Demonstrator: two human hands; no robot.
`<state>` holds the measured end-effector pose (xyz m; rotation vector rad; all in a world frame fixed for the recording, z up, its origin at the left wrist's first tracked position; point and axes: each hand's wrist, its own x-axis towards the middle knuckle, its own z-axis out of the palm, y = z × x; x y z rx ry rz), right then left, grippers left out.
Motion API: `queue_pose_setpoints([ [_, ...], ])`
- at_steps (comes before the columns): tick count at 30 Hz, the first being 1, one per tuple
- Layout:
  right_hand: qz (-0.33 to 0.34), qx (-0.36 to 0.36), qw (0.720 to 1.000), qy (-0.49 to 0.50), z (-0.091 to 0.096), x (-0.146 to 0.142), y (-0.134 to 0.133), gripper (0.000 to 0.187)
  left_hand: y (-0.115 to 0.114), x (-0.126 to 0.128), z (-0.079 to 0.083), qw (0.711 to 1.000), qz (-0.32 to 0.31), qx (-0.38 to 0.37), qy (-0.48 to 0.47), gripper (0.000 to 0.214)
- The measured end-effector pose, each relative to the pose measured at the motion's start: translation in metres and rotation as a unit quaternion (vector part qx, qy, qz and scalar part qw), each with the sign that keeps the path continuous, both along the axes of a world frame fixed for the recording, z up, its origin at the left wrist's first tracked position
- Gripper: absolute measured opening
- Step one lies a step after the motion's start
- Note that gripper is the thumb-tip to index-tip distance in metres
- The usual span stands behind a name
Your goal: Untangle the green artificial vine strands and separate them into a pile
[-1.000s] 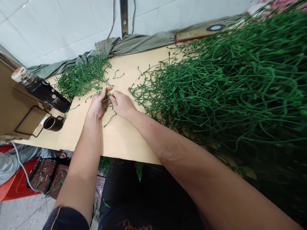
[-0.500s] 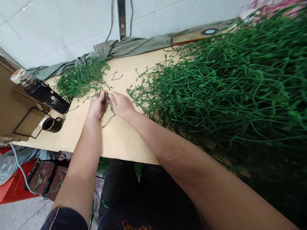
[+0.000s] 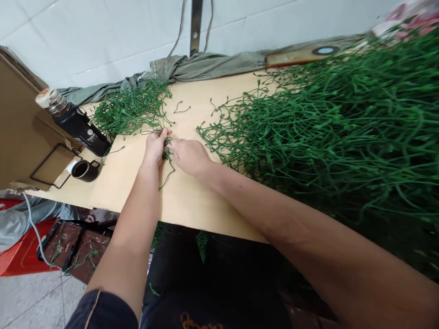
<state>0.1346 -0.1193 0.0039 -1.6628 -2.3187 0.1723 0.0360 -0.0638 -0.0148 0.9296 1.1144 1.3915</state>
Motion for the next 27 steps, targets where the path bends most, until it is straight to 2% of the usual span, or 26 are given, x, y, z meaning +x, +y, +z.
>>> queue_pose_setpoints([
  [3, -0.001, -0.011, 1.0, -0.007, 0.003, 0.002, -0.007, 0.039, 0.002, 0.0, -0.001, 1.0, 0.002, -0.006, 0.009, 0.024],
  [7, 0.043, -0.013, 0.998, 0.05, 0.005, 0.003, -0.015, 0.04, 0.004, -0.008, 0.0, 0.997, 0.059, -0.026, -0.04, 0.023],
  [9, 0.016, 0.002, 0.994, 0.105, 0.008, 0.008, -0.014, 0.044, 0.003, -0.013, 0.0, 0.998, 0.037, -0.024, -0.053, 0.02],
  [11, -0.04, 0.0, 0.989, 0.139, 0.012, 0.017, -0.009, 0.045, 0.002, -0.016, 0.0, 0.998, -0.013, -0.013, -0.056, 0.018],
  [16, -0.101, -0.069, 0.99, 0.07, 0.023, 0.048, 0.003, 0.03, -0.001, -0.018, 0.001, 0.994, -0.075, -0.02, -0.076, 0.016],
  [20, -0.173, -0.046, 0.983, 0.042, 0.025, 0.063, 0.005, 0.03, -0.001, -0.018, 0.003, 0.992, -0.093, -0.017, -0.08, 0.014],
  [23, -0.18, -0.006, 0.983, 0.045, 0.023, 0.063, 0.005, 0.031, 0.0, -0.019, 0.004, 0.991, -0.103, -0.018, -0.084, 0.016],
  [27, -0.126, 0.031, 0.989, 0.078, 0.022, 0.049, 0.006, 0.035, 0.0, -0.02, 0.005, 0.991, -0.107, -0.025, -0.072, 0.018],
])
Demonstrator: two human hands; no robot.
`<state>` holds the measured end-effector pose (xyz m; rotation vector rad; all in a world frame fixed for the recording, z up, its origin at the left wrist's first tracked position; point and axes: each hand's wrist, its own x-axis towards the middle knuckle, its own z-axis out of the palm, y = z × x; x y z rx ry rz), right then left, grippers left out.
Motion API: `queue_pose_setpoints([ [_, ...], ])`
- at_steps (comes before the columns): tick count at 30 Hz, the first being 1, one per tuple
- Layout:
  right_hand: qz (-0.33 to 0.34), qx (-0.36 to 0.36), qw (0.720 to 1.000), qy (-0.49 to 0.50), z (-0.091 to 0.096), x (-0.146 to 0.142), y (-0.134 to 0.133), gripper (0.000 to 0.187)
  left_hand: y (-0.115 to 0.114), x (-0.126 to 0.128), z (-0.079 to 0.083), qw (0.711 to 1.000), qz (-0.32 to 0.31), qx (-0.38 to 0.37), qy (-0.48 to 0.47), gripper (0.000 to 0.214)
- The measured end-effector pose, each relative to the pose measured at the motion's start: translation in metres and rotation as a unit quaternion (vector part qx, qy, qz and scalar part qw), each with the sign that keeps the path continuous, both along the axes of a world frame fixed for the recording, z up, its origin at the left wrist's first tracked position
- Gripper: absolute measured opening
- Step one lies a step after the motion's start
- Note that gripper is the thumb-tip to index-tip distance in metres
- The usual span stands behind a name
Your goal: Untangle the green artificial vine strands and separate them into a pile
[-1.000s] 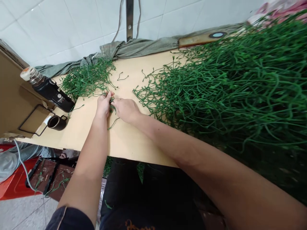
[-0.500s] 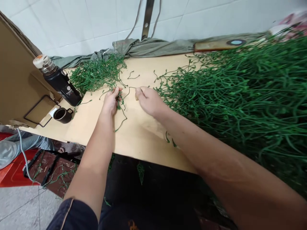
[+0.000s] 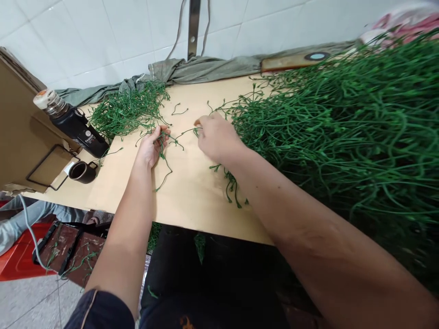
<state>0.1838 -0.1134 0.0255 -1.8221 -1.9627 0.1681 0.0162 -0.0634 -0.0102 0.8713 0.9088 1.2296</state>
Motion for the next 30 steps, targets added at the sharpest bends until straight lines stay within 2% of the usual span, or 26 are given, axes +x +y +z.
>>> queue_pose_setpoints([
  [4, 0.08, 0.028, 0.996, 0.02, 0.001, -0.023, -0.003, 0.038, 0.001, 0.0, -0.002, 1.0, 0.007, 0.002, 0.006, 0.016],
  [8, 0.159, 0.014, 0.987, -0.034, -0.001, -0.046, -0.005, 0.05, 0.003, 0.001, -0.008, 0.999, 0.002, 0.03, -0.012, 0.012],
  [10, 0.17, 0.013, 0.984, -0.055, -0.003, -0.053, -0.004, 0.051, 0.004, 0.001, -0.009, 0.999, 0.011, 0.035, -0.017, 0.01],
  [15, 0.163, 0.025, 0.986, -0.041, -0.005, -0.05, -0.002, 0.041, 0.004, 0.001, -0.007, 1.0, -0.002, 0.002, -0.018, 0.023],
  [21, 0.237, 0.065, 0.969, -0.035, -0.011, -0.044, -0.007, 0.04, 0.003, 0.004, -0.005, 1.0, 0.002, 0.008, -0.021, 0.026],
  [24, 0.314, 0.071, 0.945, -0.063, -0.009, -0.053, -0.027, 0.034, 0.005, 0.002, -0.002, 0.994, 0.097, -0.011, -0.057, 0.029],
  [26, 0.415, 0.064, 0.902, -0.098, -0.006, -0.061, -0.047, 0.031, 0.007, -0.002, -0.001, 0.986, 0.148, -0.018, -0.079, 0.029],
  [28, 0.472, 0.053, 0.872, -0.118, -0.001, -0.065, -0.061, 0.03, 0.006, -0.006, -0.001, 0.988, 0.136, -0.014, -0.078, 0.028],
  [30, 0.439, 0.045, 0.89, -0.111, 0.004, -0.061, -0.062, 0.031, 0.005, -0.007, 0.0, 0.992, 0.103, -0.007, -0.068, 0.027],
])
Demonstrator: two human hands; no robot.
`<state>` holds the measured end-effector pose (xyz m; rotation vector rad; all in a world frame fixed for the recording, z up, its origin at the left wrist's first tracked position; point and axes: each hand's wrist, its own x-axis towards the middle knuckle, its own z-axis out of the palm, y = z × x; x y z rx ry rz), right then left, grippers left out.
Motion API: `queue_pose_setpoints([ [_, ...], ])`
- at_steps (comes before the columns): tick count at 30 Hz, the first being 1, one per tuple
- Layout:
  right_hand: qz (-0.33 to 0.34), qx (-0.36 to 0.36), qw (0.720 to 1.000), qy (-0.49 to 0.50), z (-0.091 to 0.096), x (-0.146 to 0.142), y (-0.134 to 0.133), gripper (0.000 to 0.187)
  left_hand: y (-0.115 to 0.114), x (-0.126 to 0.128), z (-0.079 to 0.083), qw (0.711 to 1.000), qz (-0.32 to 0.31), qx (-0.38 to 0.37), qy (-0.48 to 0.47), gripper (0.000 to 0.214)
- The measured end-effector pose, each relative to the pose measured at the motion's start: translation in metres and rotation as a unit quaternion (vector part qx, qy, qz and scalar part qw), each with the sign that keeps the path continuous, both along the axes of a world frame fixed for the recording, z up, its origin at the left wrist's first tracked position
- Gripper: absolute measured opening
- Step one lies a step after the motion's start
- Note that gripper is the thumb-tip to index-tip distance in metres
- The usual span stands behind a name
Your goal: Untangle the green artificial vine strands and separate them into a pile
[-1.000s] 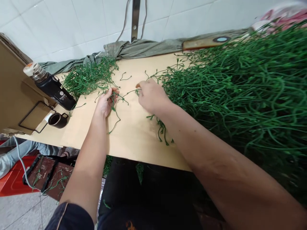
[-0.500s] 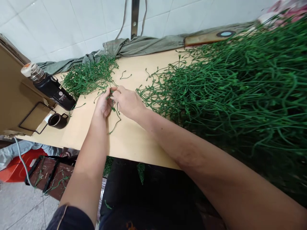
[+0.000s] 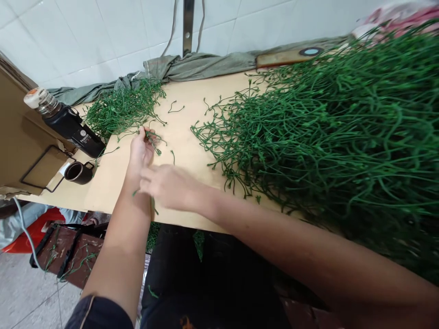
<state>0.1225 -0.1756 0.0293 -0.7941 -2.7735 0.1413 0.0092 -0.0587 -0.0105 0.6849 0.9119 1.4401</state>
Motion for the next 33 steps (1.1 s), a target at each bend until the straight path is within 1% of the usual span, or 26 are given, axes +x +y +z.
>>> queue_pose_setpoints([
  [2, -0.115, -0.015, 0.993, 0.028, 0.005, 0.012, 0.012, 0.032, -0.003, 0.001, 0.001, 1.0, -0.028, -0.003, 0.001, 0.029],
  [3, -0.18, -0.027, 0.982, 0.047, 0.008, 0.019, 0.021, 0.033, -0.004, 0.002, 0.002, 0.999, -0.039, -0.005, 0.0, 0.03],
  [5, -0.303, -0.067, 0.948, 0.076, 0.01, 0.032, 0.04, 0.034, -0.006, 0.003, 0.004, 0.998, -0.066, -0.009, 0.001, 0.032],
  [6, -0.347, -0.089, 0.93, 0.084, 0.009, 0.037, 0.047, 0.035, -0.007, 0.004, 0.005, 0.997, -0.08, -0.007, 0.005, 0.032],
  [7, -0.373, -0.109, 0.917, 0.09, 0.007, 0.039, 0.053, 0.034, -0.008, 0.005, 0.006, 0.995, -0.095, -0.003, 0.01, 0.032],
  [9, -0.381, -0.14, 0.908, 0.103, -0.002, 0.037, 0.06, 0.032, -0.009, 0.006, 0.007, 0.993, -0.119, 0.005, 0.021, 0.031],
  [12, -0.371, -0.181, 0.899, 0.144, -0.019, 0.024, 0.066, 0.032, -0.009, 0.008, 0.007, 0.989, -0.145, 0.016, 0.029, 0.034],
  [15, -0.373, -0.188, 0.888, 0.194, -0.028, 0.011, 0.072, 0.034, -0.009, 0.011, 0.007, 0.985, -0.163, 0.033, 0.038, 0.036],
  [18, -0.374, -0.161, 0.887, 0.22, -0.03, 0.004, 0.077, 0.036, -0.008, 0.014, 0.005, 0.983, -0.159, 0.051, 0.074, 0.034],
  [21, -0.364, -0.147, 0.894, 0.217, -0.031, 0.002, 0.079, 0.031, -0.007, 0.015, 0.004, 0.982, -0.145, 0.056, 0.103, 0.031],
  [23, -0.363, -0.14, 0.894, 0.221, -0.033, 0.004, 0.079, 0.033, -0.006, 0.015, 0.004, 0.984, -0.143, 0.048, 0.096, 0.031],
  [27, -0.367, -0.142, 0.886, 0.246, -0.036, 0.01, 0.078, 0.04, -0.004, 0.013, 0.003, 0.989, -0.133, 0.017, 0.057, 0.032],
  [30, -0.372, -0.138, 0.886, 0.241, -0.036, 0.013, 0.076, 0.036, -0.005, 0.011, 0.004, 0.992, -0.118, 0.006, 0.044, 0.034],
  [33, -0.374, -0.109, 0.885, 0.257, -0.037, 0.014, 0.075, 0.032, -0.007, 0.01, 0.008, 0.991, -0.125, 0.005, 0.043, 0.038],
])
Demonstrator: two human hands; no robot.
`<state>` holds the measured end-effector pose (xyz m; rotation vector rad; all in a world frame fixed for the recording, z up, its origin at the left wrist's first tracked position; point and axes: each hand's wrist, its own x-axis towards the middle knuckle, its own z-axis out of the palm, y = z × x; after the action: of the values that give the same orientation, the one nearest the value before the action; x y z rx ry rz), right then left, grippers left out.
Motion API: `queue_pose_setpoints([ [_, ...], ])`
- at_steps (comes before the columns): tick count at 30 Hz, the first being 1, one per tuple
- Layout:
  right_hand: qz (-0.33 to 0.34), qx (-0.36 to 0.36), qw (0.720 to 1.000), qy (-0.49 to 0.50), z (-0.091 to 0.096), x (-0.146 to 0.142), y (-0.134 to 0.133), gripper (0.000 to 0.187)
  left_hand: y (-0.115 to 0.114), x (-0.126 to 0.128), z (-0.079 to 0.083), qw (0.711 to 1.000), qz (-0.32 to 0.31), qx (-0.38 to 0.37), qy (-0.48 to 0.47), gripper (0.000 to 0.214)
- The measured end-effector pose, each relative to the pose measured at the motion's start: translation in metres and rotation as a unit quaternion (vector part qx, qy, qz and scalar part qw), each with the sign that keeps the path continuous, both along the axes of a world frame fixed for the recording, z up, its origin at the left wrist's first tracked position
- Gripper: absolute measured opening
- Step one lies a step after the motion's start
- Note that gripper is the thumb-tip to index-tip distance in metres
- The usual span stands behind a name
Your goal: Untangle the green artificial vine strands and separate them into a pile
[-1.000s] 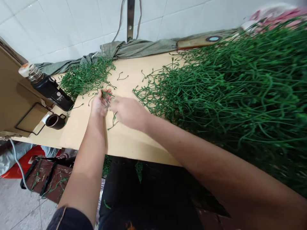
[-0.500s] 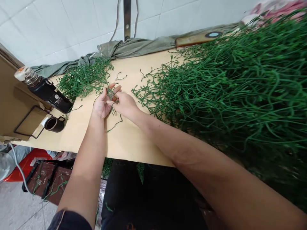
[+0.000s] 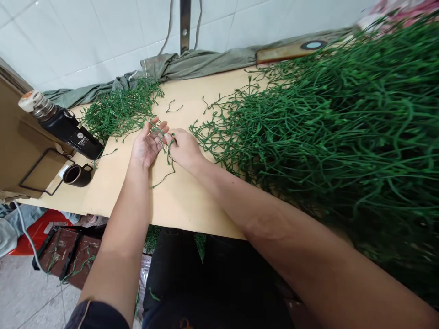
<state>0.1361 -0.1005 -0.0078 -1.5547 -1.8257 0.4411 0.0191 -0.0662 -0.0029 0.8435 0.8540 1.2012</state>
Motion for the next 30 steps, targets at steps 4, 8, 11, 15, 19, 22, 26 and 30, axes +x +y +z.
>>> queue_pose_setpoints([
  [4, -0.008, 0.029, 1.0, 0.01, -0.005, 0.001, 0.001, 0.023, -0.003, -0.002, 0.004, 1.0, -0.017, 0.009, -0.02, 0.044],
  [8, -0.006, 0.097, 0.995, 0.02, -0.008, 0.0, 0.0, 0.021, 0.001, -0.001, -0.001, 1.0, -0.007, -0.001, -0.018, 0.035],
  [11, 0.027, 0.184, 0.982, 0.034, -0.007, -0.004, -0.004, 0.025, 0.002, 0.001, -0.005, 1.0, 0.011, -0.02, -0.008, 0.025],
  [15, 0.124, 0.233, 0.965, 0.002, -0.005, -0.009, -0.007, 0.027, 0.002, 0.003, -0.005, 0.998, 0.05, -0.03, -0.024, 0.016],
  [19, 0.138, 0.207, 0.966, -0.07, -0.001, -0.011, -0.009, 0.022, 0.003, 0.006, -0.004, 0.996, 0.075, -0.023, -0.043, 0.024],
  [22, 0.15, 0.211, 0.961, -0.096, 0.0, -0.013, -0.012, 0.022, 0.006, 0.011, -0.005, 0.991, 0.123, -0.023, -0.045, 0.031],
  [26, 0.17, 0.223, 0.955, -0.094, -0.002, -0.018, -0.012, 0.021, 0.007, 0.014, -0.006, 0.989, 0.144, -0.02, -0.028, 0.032],
  [30, 0.191, 0.225, 0.955, -0.039, -0.005, -0.013, -0.005, 0.021, 0.003, 0.009, -0.005, 0.991, 0.122, -0.047, -0.035, 0.028],
])
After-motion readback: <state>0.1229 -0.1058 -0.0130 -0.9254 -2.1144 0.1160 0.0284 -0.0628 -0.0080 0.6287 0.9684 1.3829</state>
